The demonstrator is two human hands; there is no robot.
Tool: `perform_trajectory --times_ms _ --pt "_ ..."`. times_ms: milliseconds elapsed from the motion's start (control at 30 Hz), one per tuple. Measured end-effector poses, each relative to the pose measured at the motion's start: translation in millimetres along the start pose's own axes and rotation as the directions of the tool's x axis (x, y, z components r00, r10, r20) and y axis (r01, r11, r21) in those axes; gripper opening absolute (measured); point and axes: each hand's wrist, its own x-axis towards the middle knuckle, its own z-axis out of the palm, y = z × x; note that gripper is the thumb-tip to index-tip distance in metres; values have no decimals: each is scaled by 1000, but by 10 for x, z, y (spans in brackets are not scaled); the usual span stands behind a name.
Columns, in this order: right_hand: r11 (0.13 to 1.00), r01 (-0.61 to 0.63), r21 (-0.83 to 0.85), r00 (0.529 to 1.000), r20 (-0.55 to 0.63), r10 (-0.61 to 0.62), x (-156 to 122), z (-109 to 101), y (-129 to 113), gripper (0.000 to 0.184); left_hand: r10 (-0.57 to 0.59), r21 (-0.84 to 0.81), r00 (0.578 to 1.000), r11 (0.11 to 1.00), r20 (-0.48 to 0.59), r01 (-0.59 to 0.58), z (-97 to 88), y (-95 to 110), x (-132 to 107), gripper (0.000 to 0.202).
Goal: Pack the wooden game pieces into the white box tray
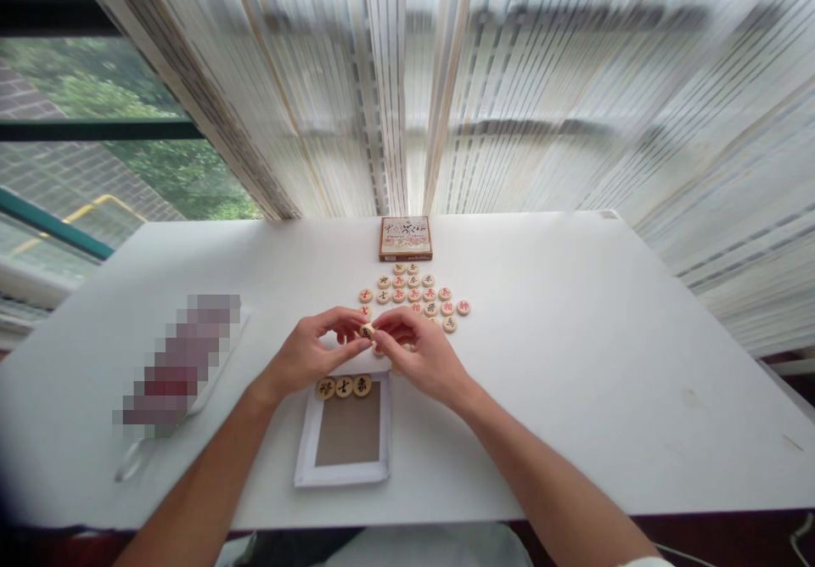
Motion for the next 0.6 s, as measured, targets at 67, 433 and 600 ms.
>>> perform_trajectory --times_ms 67,433,600 --pt "1000 5 -11 1000 5 -5 1 5 -9 21 -4 -6 1000 1000 -11 4 0 -4 0 25" --pt "983 103 -151 995 17 -102 -17 33 9 22 -29 19 999 999 -17 29 -7 29 8 21" --pt "979 118 -167 993 28 -115 -25 35 21 22 -16 29 1000 999 -5 16 -16 30 4 22"
